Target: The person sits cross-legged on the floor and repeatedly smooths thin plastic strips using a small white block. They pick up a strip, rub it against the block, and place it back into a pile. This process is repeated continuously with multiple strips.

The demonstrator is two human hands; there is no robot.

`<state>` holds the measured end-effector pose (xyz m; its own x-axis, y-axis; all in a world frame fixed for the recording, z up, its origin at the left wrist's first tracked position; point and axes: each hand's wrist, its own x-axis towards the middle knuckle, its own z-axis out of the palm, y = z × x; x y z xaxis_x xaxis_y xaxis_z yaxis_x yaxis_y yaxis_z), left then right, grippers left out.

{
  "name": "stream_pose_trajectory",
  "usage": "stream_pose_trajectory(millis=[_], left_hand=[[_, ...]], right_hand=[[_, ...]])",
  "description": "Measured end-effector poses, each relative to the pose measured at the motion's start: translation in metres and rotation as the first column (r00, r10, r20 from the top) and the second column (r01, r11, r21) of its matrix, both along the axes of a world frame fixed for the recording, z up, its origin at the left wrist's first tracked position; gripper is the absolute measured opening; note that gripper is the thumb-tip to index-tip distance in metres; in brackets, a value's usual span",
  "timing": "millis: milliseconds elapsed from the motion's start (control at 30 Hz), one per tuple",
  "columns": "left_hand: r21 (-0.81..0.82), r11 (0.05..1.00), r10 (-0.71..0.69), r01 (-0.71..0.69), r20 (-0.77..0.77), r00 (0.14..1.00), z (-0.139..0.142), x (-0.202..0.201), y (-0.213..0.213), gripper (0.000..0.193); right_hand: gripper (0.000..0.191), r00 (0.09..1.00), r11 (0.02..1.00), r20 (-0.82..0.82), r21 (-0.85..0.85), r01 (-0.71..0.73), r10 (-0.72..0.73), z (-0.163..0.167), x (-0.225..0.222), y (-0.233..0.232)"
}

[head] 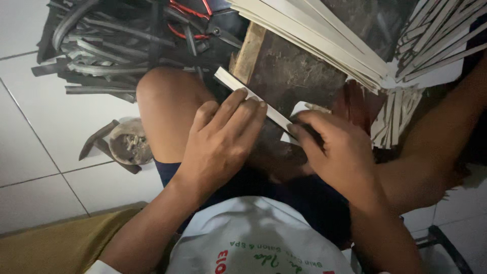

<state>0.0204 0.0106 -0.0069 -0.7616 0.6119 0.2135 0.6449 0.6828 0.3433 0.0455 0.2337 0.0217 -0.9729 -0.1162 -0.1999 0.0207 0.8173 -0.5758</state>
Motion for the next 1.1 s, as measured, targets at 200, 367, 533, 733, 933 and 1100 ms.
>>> stream_pose_trajectory(millis=[200,367,533,733,933,1100], left_hand=[[-0.067,0.998,0.008,-0.010,-0.033,0.999,0.000,0.000,0.009,0.038],[-0.065,0.998,0.000,0.001,0.020,1.000,0.000,0.001,0.012,0.039],[-0.091,0.995,0.030,-0.031,-0.013,0.999,-0.002,0.007,0.017,0.038],[-0.086,0.996,0.037,-0.037,-0.005,0.999,-0.006,0.019,0.026,0.043],[-0.002,0.996,-0.084,0.084,0.024,0.996,-0.013,0.028,0.036,0.045],[0.019,0.999,-0.027,0.026,0.028,0.999,-0.010,0.028,0.034,0.048]], right_hand=[[0.018,0.977,0.986,0.161,-0.067,0.152,-0.140,0.003,0.006,0.009],[0.019,0.935,0.981,0.310,-0.034,0.190,-0.171,-0.001,0.001,0.012],[0.016,0.994,0.987,0.091,-0.144,0.075,-0.062,-0.002,0.005,0.017],[0.013,1.000,0.994,0.005,-0.109,0.020,-0.019,-0.006,0.008,0.019],[0.016,0.997,0.998,-0.068,-0.053,0.033,-0.036,-0.006,0.017,0.021],[0.018,0.988,0.993,0.107,-0.030,0.114,-0.111,-0.001,0.024,0.037]])
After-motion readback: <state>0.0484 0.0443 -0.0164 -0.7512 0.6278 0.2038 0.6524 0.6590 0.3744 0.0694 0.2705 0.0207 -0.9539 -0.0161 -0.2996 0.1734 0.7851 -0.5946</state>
